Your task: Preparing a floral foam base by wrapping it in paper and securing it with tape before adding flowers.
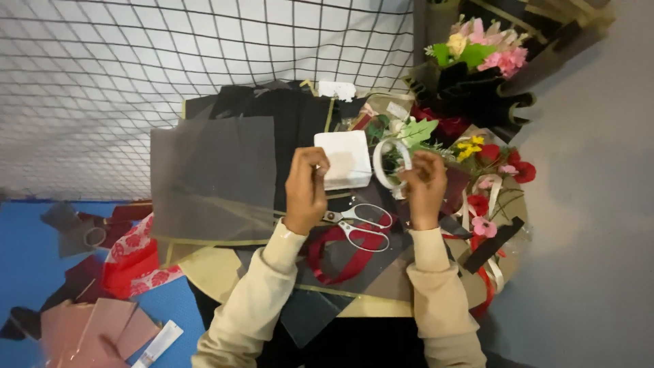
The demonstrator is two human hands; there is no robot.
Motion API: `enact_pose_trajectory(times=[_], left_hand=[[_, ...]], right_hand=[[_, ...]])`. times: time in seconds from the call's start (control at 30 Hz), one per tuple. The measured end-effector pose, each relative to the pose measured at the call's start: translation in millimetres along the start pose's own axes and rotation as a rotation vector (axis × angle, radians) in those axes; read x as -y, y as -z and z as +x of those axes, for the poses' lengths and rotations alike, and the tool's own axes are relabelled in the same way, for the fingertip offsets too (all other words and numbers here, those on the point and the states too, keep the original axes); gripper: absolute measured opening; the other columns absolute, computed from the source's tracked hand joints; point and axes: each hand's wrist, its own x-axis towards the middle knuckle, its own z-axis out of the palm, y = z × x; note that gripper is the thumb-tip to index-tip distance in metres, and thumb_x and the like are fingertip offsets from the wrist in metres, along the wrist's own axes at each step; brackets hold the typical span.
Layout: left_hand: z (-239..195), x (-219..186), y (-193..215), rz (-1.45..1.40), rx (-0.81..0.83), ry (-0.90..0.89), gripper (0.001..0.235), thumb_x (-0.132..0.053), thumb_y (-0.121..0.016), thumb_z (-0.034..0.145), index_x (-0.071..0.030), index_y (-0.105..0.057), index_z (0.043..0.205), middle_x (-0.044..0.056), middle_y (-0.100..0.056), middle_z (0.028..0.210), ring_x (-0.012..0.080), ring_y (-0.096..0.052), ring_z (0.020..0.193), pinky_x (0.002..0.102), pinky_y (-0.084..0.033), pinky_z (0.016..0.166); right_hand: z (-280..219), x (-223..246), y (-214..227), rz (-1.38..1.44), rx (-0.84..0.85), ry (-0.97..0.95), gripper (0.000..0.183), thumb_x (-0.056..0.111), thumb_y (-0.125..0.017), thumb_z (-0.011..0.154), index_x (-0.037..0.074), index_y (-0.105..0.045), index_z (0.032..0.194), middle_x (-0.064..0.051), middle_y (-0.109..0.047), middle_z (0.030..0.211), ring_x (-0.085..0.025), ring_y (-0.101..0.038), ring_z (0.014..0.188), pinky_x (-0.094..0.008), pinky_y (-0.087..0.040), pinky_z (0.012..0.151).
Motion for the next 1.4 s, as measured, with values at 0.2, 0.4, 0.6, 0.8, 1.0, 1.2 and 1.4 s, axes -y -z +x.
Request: enact_pose_trajectory(times=[0.2,0.4,0.6,0.8,1.0,1.2,1.4], left_hand=[[15.4,-17.8,11.4,-0.053,-0.049,0.121,0.017,-0.015,-0.040,0.108,-0.006,-0.051,0.098,0.008,-0.050,0.089,0.0217,-0.054,0.084,0.035,-0.048,0.081],[15.7,0.9,21.9,-0.060,-0.007,0.159,0.003,-0.005,-0.050,0.105,-0.004,-0.053,0.103,0.008,-0.053,0.089,0.0190,-0.054,0.078,0.034,-0.048,0.076],[15.5,11.6,32.1,0.037,-0.036,0.155,0.007,-0.005,-0.050,0.105,-0.008,-0.051,0.112,0.005,-0.054,0.094,0.0190,-0.058,0.082,0.034,-0.052,0.079],[18.0,3.3,45.7,0.162,0.017,0.110,0.014,0.002,-0.050,0.103,-0.005,-0.047,0.115,0.006,-0.060,0.095,0.0237,-0.069,0.089,0.036,-0.057,0.083],[22.8,12.7,56.0,0.095,0.089,0.442,0.026,-0.025,-0.044,0.110,-0.005,-0.061,0.112,0.015,-0.058,0.096,0.0283,-0.061,0.089,0.041,-0.048,0.079],[23.4,11.2,58.2,-0.195,0.559,0.741,0.048,-0.037,-0.058,0.098,0.000,-0.062,0.127,0.031,-0.067,0.114,0.0479,-0.066,0.107,0.058,-0.051,0.093],[9.0,6.1,22.4,-0.411,0.632,0.707,0.047,-0.027,-0.062,0.098,-0.002,-0.057,0.137,0.038,-0.061,0.124,0.0512,-0.058,0.120,0.056,-0.046,0.098]], right_hand=[[-16.8,31.8,-14.5,-0.188,0.317,0.277,0.084,-0.020,-0.066,0.069,0.004,-0.046,0.147,-0.021,-0.062,0.125,-0.035,-0.060,0.106,-0.035,-0.051,0.076],[-9.8,-16.5,-12.5,-0.435,0.429,0.322,0.027,0.007,-0.084,0.080,0.013,-0.077,0.105,-0.003,-0.068,0.073,-0.020,-0.062,0.060,-0.030,-0.048,0.054],[-14.9,3.5,-16.6,-0.517,0.601,0.296,0.012,0.013,-0.078,0.086,0.011,-0.075,0.075,-0.007,-0.063,0.059,-0.023,-0.058,0.058,-0.035,-0.047,0.058],[-24.6,22.9,-20.1,-0.584,0.726,0.255,0.015,0.012,-0.077,0.084,0.003,-0.072,0.073,-0.014,-0.063,0.061,-0.031,-0.061,0.061,-0.040,-0.047,0.062],[-20.3,16.0,-20.9,-0.477,0.702,0.276,0.014,0.011,-0.075,0.088,0.006,-0.072,0.076,-0.011,-0.062,0.061,-0.025,-0.060,0.060,-0.035,-0.046,0.063],[-15.8,-1.1,-13.0,-0.166,0.708,0.185,0.031,0.014,-0.073,0.093,0.007,-0.064,0.063,-0.002,-0.048,0.057,-0.012,-0.045,0.058,-0.028,-0.040,0.059],[-6.0,-50.2,-20.2,0.402,0.769,0.329,0.020,0.004,-0.059,0.101,0.003,-0.062,0.081,-0.011,-0.053,0.068,-0.020,-0.058,0.067,-0.034,-0.045,0.064]])
